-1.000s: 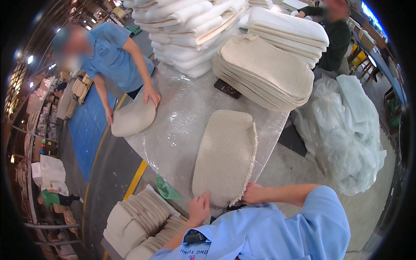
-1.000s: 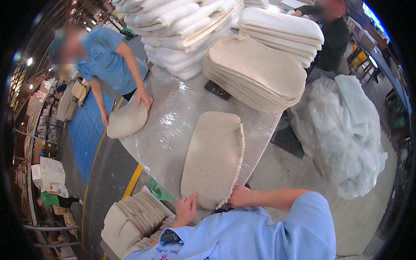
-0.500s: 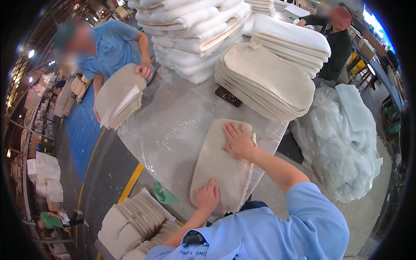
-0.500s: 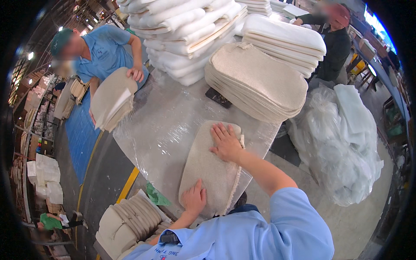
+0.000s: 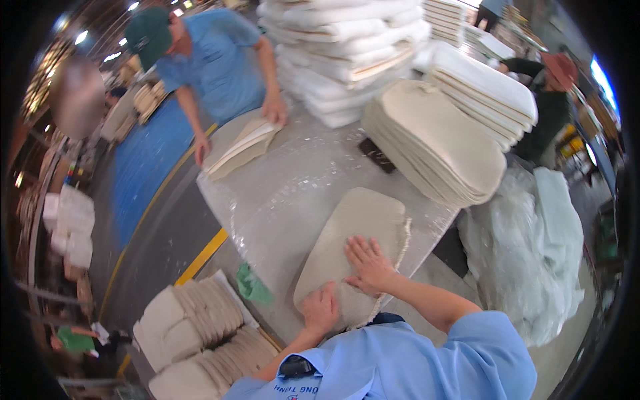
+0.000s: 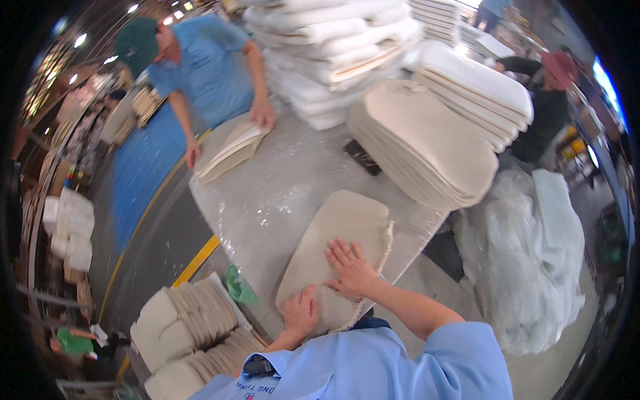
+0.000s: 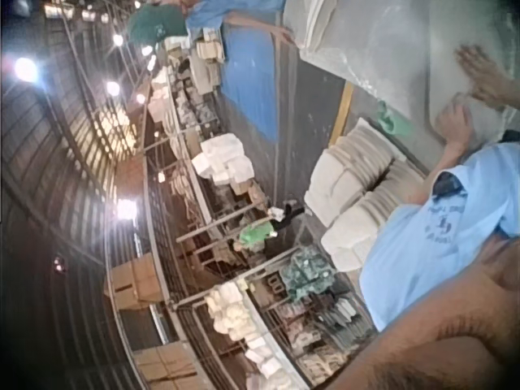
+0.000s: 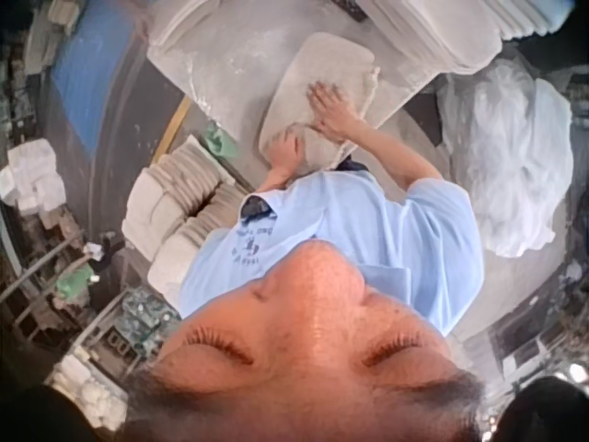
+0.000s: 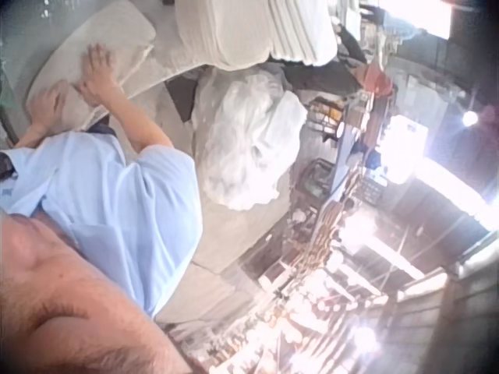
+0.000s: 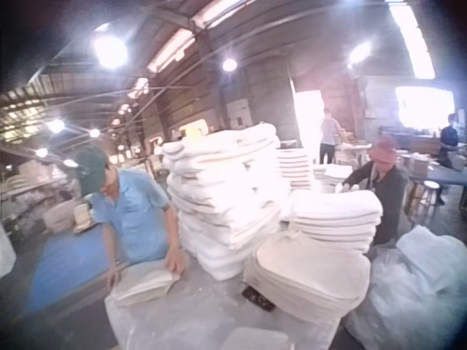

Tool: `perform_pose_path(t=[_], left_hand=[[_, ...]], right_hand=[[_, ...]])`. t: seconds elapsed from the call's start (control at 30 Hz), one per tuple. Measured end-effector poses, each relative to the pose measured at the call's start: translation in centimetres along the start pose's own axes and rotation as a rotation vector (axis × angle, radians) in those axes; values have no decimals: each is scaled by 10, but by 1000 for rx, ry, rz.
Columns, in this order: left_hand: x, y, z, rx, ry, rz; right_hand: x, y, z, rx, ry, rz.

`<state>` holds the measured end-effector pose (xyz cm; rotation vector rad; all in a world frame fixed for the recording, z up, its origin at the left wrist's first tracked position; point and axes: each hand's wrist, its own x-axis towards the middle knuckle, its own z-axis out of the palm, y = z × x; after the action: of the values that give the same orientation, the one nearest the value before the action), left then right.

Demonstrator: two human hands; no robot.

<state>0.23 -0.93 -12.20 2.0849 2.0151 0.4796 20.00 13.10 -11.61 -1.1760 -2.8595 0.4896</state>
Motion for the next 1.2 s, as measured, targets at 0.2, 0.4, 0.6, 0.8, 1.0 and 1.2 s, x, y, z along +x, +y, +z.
perform_pose_path(t=[0.2, 0.4, 0.6, 0.8, 1.0, 1.2], left_hand=[[-65, -50, -44, -292, 315, -480], [-69, -179, -79, -1147, 510, -1086], [22, -260, -62, -1013, 100, -1098], [78, -302, 19, -1692, -65, -1168], [88, -336, 48, -1297, -358, -1241], [91, -354, 43, -1219, -617, -1301]], right_hand=[[4, -6, -3, 52, -60, 80], [6, -12, 10, 1, -33, 59], [12, -8, 9, -17, -54, 57], [-1, -3, 0, -32, -44, 80], [11, -7, 6, -23, -60, 74], [10, -6, 7, -1, -23, 59]])
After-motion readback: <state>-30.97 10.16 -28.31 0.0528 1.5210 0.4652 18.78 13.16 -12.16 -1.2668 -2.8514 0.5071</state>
